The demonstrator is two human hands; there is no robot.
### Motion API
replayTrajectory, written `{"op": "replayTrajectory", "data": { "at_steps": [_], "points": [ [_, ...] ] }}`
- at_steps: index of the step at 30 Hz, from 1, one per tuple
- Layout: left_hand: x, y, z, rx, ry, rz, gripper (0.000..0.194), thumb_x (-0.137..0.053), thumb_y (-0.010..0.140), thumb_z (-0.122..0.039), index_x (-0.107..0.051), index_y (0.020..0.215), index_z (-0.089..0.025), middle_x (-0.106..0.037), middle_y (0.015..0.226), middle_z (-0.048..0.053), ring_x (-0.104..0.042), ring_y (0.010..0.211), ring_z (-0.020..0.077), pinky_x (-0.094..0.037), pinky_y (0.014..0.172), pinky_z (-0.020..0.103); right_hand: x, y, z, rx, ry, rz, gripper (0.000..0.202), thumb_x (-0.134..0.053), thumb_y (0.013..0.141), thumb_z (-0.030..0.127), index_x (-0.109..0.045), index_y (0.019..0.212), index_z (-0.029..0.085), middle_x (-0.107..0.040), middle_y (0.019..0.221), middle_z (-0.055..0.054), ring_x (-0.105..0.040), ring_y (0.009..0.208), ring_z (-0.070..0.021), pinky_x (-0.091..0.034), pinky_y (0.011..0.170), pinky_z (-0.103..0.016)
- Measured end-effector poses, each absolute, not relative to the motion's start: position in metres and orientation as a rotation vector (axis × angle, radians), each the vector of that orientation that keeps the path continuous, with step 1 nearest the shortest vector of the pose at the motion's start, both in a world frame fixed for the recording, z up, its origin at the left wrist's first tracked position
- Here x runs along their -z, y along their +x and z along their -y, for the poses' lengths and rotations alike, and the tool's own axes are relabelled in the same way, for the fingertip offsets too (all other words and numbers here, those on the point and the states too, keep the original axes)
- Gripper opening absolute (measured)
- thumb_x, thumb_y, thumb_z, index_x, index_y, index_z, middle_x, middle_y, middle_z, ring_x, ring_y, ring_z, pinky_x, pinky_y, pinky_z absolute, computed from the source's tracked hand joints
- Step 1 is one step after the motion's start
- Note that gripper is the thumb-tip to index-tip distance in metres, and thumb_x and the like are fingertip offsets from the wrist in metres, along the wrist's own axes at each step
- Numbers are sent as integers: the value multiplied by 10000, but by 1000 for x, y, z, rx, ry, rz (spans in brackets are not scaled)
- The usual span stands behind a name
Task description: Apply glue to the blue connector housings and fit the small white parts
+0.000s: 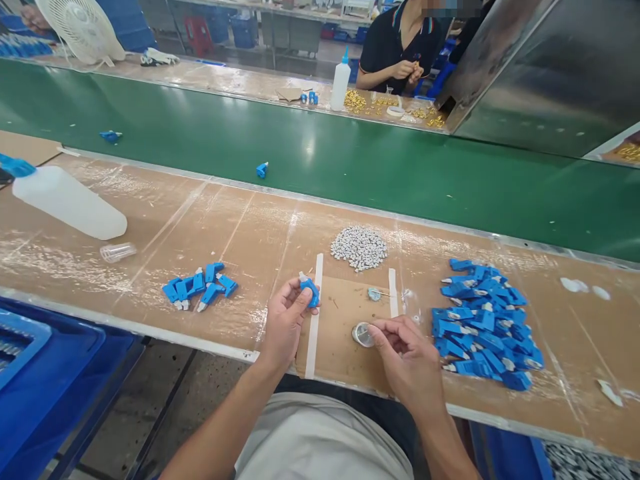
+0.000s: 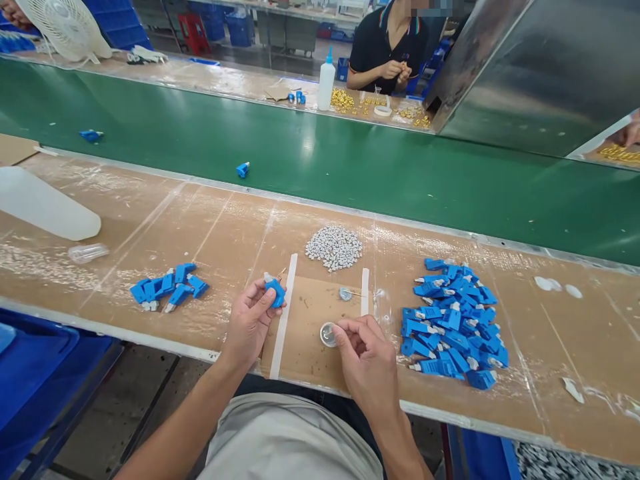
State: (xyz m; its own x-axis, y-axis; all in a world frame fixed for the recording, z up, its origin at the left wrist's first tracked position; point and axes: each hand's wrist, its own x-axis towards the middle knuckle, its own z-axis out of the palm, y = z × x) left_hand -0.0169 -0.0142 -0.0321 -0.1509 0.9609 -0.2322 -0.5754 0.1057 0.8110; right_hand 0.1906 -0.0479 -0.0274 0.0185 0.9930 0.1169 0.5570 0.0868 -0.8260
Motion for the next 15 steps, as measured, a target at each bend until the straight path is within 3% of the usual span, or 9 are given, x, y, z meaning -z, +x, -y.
{"op": "replayTrajectory", "data": {
  "at_steps": [8,11,15],
  "points": [
    [17,-6,15,-1335,457,-901,228,-782,812,-295,-727,952,-124,-685,833,45,-620,682,93,-483,584,165,18,191,53,-677,-1496,1814,142,-562,973,273,-682,955,199,-576,852,-30,-518,648,-160,-423,612,-301],
    [10,-3,14,-1154,382,-815,274,-776,820,-311,-745,973,-86,-711,837,84,-630,636,85,-479,532,133,13,198,52,-796,-1528,1663,146,-570,970,316,-658,922,209,-613,876,-37,-557,722,-179,-446,660,-306],
    [4,4,16,-922,299,-725,276,-743,851,-306,-754,958,-52,-718,813,105,-635,593,72,-489,512,106,5,210,46,-1036,-1457,1245,175,-626,941,373,-648,921,200,-680,986,-62,-578,656,-143,-492,628,-293]
  ]
}}
